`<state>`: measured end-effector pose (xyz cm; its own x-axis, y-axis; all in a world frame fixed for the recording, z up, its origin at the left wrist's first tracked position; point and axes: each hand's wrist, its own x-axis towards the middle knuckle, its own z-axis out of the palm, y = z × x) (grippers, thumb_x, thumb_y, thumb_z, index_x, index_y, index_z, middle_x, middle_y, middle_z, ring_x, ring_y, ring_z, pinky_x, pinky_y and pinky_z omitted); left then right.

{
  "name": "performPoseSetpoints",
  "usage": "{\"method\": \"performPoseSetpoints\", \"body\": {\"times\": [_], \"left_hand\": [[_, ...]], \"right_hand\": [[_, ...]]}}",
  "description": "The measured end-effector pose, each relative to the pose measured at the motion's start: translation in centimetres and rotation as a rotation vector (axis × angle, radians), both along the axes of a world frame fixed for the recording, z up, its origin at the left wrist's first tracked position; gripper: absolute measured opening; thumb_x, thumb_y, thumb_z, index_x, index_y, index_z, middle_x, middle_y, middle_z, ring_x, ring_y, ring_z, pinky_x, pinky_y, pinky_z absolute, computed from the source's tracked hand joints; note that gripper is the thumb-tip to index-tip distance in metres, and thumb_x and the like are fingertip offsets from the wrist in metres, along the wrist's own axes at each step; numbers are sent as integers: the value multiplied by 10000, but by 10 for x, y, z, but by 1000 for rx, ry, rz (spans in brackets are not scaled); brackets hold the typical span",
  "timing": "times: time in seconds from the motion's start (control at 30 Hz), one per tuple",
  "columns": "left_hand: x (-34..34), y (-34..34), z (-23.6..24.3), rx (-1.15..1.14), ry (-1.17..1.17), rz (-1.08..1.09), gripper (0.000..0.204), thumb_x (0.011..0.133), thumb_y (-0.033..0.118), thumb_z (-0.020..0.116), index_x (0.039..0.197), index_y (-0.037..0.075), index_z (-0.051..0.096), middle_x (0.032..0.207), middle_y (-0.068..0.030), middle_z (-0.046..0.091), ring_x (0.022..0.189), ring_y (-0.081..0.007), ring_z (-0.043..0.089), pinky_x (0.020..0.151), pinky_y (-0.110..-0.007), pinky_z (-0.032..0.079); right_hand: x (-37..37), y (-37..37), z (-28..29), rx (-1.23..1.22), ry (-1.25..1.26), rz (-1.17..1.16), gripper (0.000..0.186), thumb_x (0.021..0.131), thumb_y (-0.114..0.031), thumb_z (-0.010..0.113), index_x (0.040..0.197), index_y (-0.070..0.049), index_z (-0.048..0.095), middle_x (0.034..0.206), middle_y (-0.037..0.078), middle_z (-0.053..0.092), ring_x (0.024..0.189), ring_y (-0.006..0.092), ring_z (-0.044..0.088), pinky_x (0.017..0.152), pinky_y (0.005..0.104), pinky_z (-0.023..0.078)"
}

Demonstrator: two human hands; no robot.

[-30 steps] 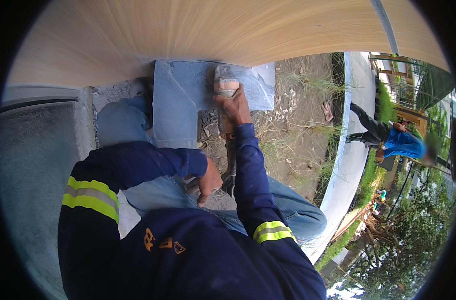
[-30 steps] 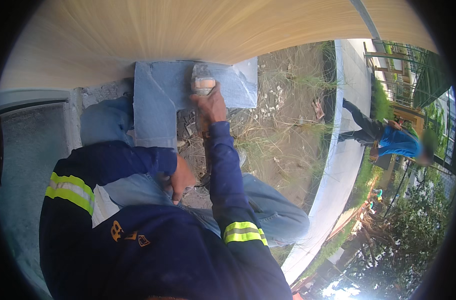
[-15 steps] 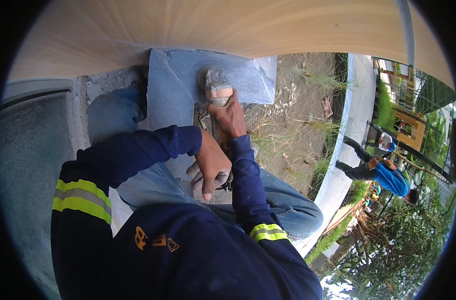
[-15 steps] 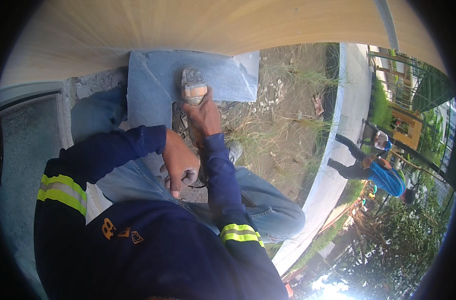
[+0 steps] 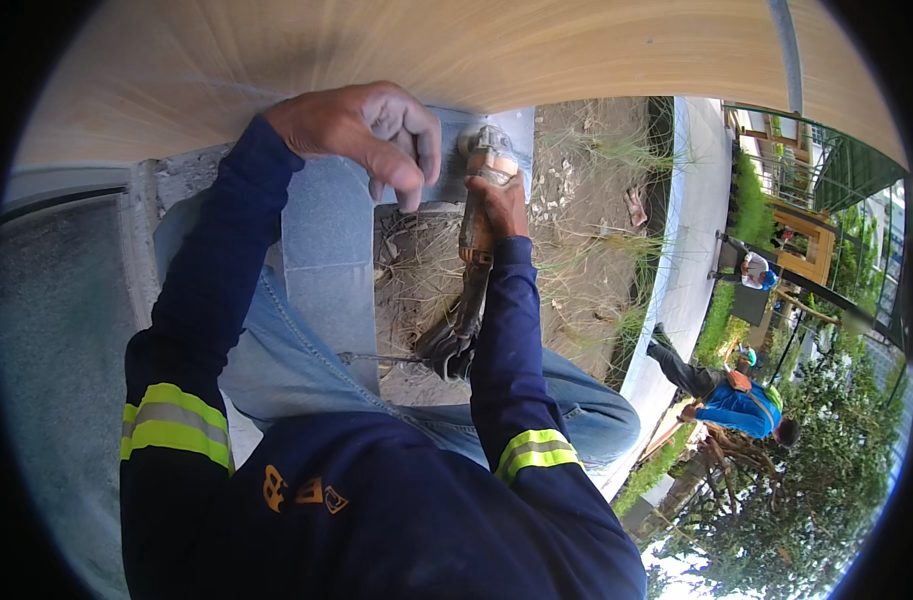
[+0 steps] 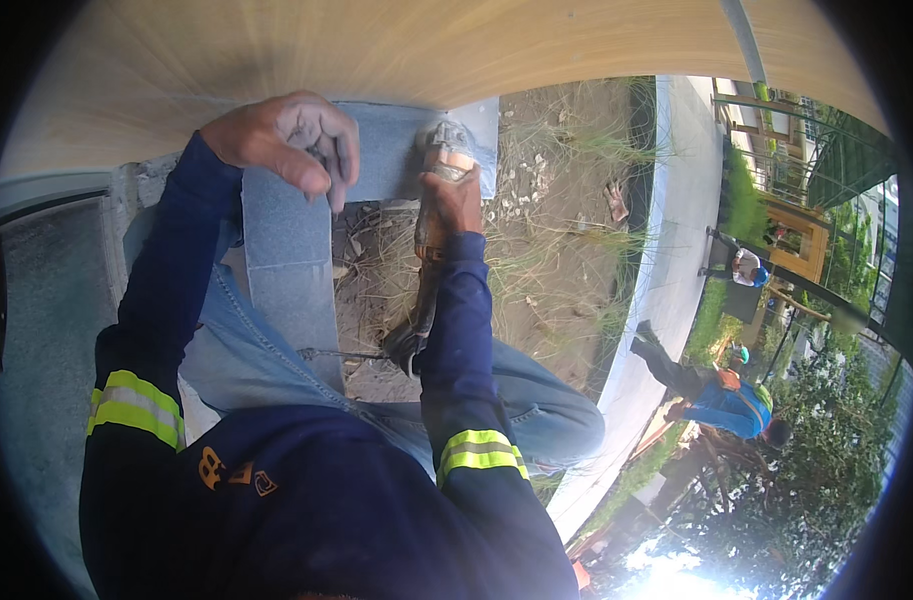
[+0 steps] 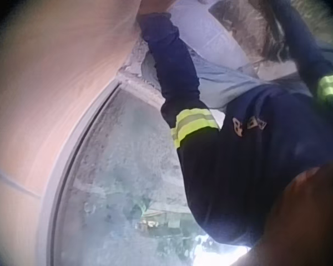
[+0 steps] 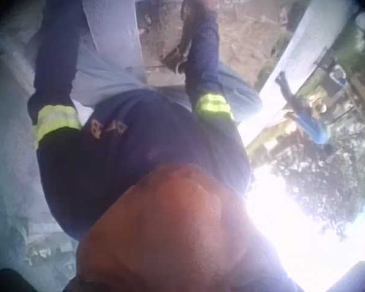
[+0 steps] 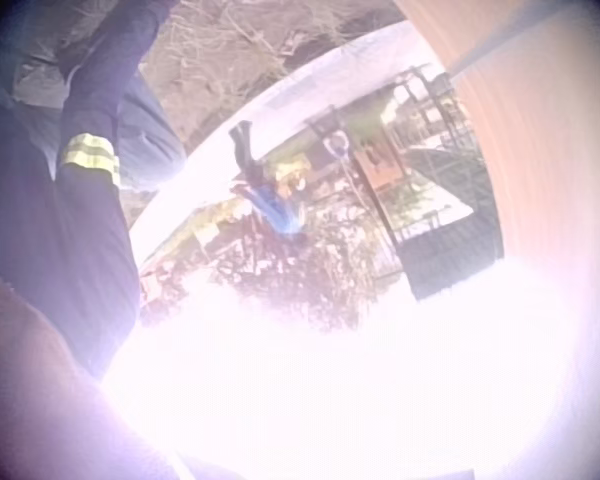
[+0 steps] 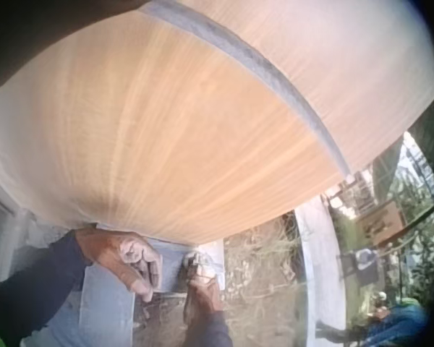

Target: The person kneels on the ground and uses an angle grinder to smooth a concrete surface. The person holds the tool with both hands and moves it across the concrete edge, generating dust.

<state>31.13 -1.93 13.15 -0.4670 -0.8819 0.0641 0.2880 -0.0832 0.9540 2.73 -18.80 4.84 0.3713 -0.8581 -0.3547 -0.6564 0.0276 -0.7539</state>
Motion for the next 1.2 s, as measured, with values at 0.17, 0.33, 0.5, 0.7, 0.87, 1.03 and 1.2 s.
{"method": "performPoseSetpoints", "body": {"times": [0.17, 0.33, 0.5, 0.7, 0.87, 1.03, 1.2], "left_hand": [[20, 10, -2, 26, -64, 536, 617, 874, 564, 740, 1124, 3, 684, 1036, -161, 745, 922, -221, 738, 720, -344, 588], [18, -3, -12, 165, -282, 739, 649, 864, 608, 734, 1120, 13, 693, 1026, -138, 736, 925, -206, 730, 717, -327, 576], [13, -10, -28, 172, -431, 786, 635, 841, 603, 763, 1089, 21, 706, 965, -114, 726, 903, -190, 723, 680, -310, 561], [13, -16, -27, 81, -628, 743, 510, 873, 530, 763, 975, 32, 720, 758, -49, 647, 719, -144, 647, 580, -305, 502], [18, -19, -47, -68, -712, 800, 472, 874, 461, 775, 894, -6, 709, 687, -73, 612, 642, -149, 583, 577, -335, 458], [13, -18, -50, -102, -752, 868, 477, 864, 441, 781, 901, -30, 714, 709, -112, 632, 641, -187, 592, 612, -358, 471], [14, -20, -48, -108, -770, 866, 477, 867, 439, 780, 920, -32, 719, 713, -116, 635, 641, -192, 589, 610, -364, 466]], "right_hand": [[-30, 2, 3, -37, 45, -14, 764, 712, -270, 861, 1290, 66, 492, 1090, 171, 677, 914, 242, 672, 815, 363, 560], [-40, 38, -17, -24, -11, 63, 772, 716, -262, 854, 1299, 76, 476, 1097, 184, 672, 928, 257, 665, 830, 359, 556], [-10, 46, -11, -18, 61, 109, 760, 709, -253, 855, 1286, 68, 478, 1066, 174, 683, 921, 250, 674, 812, 365, 564], [-15, 8, -6, -49, 45, 30, 704, 721, -224, 844, 1268, 51, 496, 1093, 185, 688, 962, 267, 683, 847, 368, 557], [-37, 3, -13, -69, 56, 2, 711, 730, -220, 843, 1279, 59, 490, 1108, 193, 677, 956, 270, 683, 837, 371, 562], [-33, 44, -8, -36, 39, 61, 768, 712, -259, 861, 1284, 76, 472, 1104, 199, 668, 954, 268, 665, 837, 379, 559], [-12, 36, -16, -39, 74, 103, 729, 739, -232, 820, 1299, 59, 455, 1088, 239, 683, 954, 307, 695, 844, 381, 556]]}}
